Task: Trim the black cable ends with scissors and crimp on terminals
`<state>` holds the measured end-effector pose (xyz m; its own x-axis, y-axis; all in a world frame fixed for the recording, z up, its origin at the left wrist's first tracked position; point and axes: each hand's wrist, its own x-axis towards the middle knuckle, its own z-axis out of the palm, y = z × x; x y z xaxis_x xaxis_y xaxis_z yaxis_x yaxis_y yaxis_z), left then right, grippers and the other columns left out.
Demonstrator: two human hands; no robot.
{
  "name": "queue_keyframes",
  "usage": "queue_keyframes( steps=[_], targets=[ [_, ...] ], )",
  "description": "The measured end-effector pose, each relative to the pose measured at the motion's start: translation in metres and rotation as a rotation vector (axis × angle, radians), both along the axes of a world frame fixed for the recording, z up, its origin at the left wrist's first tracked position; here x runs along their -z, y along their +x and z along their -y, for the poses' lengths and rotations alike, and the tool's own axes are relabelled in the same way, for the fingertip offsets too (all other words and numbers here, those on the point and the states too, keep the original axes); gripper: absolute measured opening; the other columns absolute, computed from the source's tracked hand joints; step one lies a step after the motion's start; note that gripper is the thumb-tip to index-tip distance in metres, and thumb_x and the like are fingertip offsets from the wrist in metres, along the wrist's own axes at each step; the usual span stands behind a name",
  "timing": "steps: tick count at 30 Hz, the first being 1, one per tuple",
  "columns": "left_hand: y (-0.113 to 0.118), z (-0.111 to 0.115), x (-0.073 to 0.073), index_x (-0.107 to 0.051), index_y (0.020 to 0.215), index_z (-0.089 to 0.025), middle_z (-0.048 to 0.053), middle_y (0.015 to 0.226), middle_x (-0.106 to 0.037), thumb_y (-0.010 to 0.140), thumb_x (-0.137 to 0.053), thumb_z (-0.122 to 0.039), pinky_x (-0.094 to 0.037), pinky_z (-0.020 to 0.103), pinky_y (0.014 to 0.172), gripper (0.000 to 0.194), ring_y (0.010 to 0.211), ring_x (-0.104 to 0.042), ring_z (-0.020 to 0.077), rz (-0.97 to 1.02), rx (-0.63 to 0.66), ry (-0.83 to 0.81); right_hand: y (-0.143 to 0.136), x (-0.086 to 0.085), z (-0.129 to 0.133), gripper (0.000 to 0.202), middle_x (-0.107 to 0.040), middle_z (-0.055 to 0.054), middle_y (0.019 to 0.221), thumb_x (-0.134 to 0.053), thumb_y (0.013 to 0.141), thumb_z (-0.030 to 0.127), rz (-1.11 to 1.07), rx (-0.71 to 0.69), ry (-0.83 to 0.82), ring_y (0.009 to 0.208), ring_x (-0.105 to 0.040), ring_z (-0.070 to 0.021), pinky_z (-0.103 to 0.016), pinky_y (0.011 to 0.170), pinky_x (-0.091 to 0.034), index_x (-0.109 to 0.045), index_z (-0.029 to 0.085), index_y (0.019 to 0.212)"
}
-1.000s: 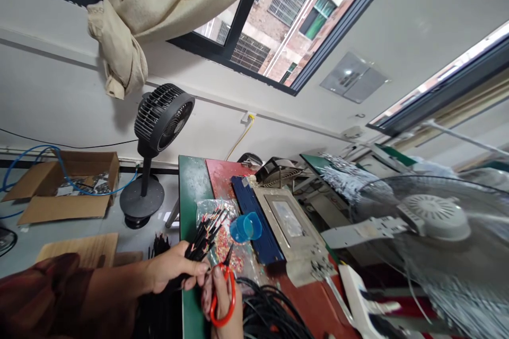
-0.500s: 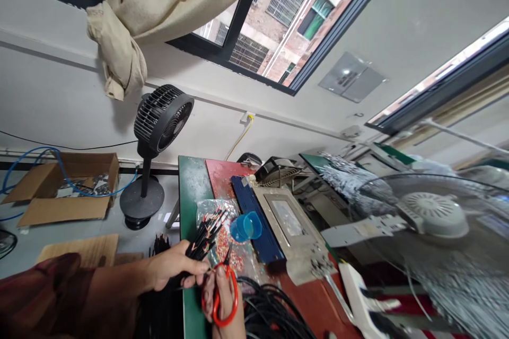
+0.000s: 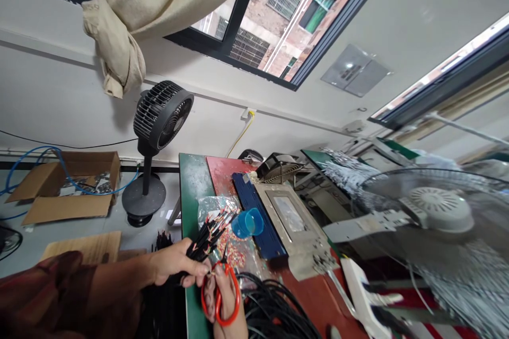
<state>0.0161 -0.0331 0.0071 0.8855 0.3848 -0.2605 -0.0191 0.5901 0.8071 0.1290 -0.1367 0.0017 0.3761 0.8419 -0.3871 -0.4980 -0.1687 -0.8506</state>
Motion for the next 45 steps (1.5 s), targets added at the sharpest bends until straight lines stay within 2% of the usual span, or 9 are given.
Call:
queue_keyframes(
  steps=[4,11,18,22,28,34,38,45],
  targets=[
    [-0.002,0.0,0.003,-0.066,0.067,-0.009,0.001,0.054,-0.06,0.055,-0.075,-0.038,-0.027,0.018,0.038,0.033,0.036,-0.042,0.005,0.023,0.016,0.004,-0.001,0.001,0.0,0.045,-0.043,0.007,0.04,-0.074,0.059,0.055,-0.025,-0.004,-0.043,0.031,-0.028,-0.0022,-0.015,0.031,-0.024,-0.049,0.017,0.058],
    [-0.004,0.0,0.005,-0.064,0.063,-0.009,0.001,0.054,-0.059,0.056,-0.075,-0.04,-0.027,0.018,0.039,0.034,0.038,-0.043,0.0049,0.042,0.035,0.026,-0.005,-0.002,-0.002,0.045,-0.042,0.008,0.041,-0.075,0.057,0.054,-0.03,-0.004,-0.053,0.033,-0.031,-0.0017,-0.014,0.033,-0.024,-0.05,0.016,0.057],
    [-0.001,0.0,0.008,-0.065,0.064,-0.011,0.003,0.056,-0.059,0.056,-0.076,-0.039,-0.027,0.02,0.039,0.031,0.039,-0.043,0.006,0.071,-0.028,-0.038,-0.008,-0.006,-0.007,0.048,-0.044,0.007,0.039,-0.075,0.05,0.06,-0.048,0.002,-0.059,0.031,-0.03,-0.0027,-0.014,0.029,-0.019,-0.054,0.017,0.057],
    [0.0,0.002,0.006,-0.066,0.061,-0.014,0.003,0.053,-0.058,0.054,-0.077,-0.038,-0.026,0.022,0.039,0.027,0.038,-0.041,0.0068,0.066,-0.071,-0.076,-0.008,-0.003,-0.006,0.048,-0.043,0.006,0.037,-0.072,0.056,0.059,-0.041,-0.023,-0.021,0.03,-0.029,-0.0028,-0.014,0.029,-0.02,-0.051,0.017,0.051],
    [-0.001,0.003,0.004,-0.065,0.058,-0.015,0.005,0.053,-0.057,0.054,-0.076,-0.039,-0.025,0.024,0.042,0.027,0.039,-0.04,0.0084,0.042,-0.093,-0.078,-0.006,0.002,-0.005,0.046,-0.043,0.004,0.039,-0.068,0.064,0.058,0.006,-0.052,0.02,0.031,-0.029,-0.0028,-0.014,0.03,-0.02,-0.052,0.017,0.052],
    [-0.001,0.002,0.004,-0.062,0.056,-0.016,0.004,0.054,-0.057,0.055,-0.075,-0.04,-0.025,0.023,0.044,0.028,0.042,-0.041,0.0088,0.025,-0.109,-0.069,-0.007,0.001,-0.007,0.042,-0.044,0.004,0.04,-0.067,0.067,0.054,-0.002,-0.069,0.037,0.032,-0.03,-0.0031,-0.015,0.031,-0.021,-0.054,0.017,0.054],
    [0.001,0.002,0.007,-0.062,0.06,-0.014,0.003,0.058,-0.058,0.058,-0.074,-0.037,-0.031,0.023,0.049,0.026,0.048,-0.046,0.0097,0.024,-0.128,-0.058,-0.009,0.0,-0.007,0.04,-0.044,0.005,0.04,-0.068,0.066,0.053,0.046,-0.018,0.032,0.033,-0.032,-0.0038,-0.016,0.033,-0.022,-0.055,0.017,0.055],
    [0.003,0.004,0.007,-0.062,0.063,-0.014,-0.001,0.058,-0.054,0.051,-0.078,-0.03,-0.037,0.025,0.061,0.025,0.056,-0.045,0.0107,-0.012,-0.222,-0.066,-0.004,0.005,-0.009,0.044,-0.046,0.002,0.039,-0.062,0.073,0.052,0.211,0.086,0.08,0.036,-0.04,-0.0075,-0.019,0.038,-0.028,-0.052,0.017,0.049]
  ],
)
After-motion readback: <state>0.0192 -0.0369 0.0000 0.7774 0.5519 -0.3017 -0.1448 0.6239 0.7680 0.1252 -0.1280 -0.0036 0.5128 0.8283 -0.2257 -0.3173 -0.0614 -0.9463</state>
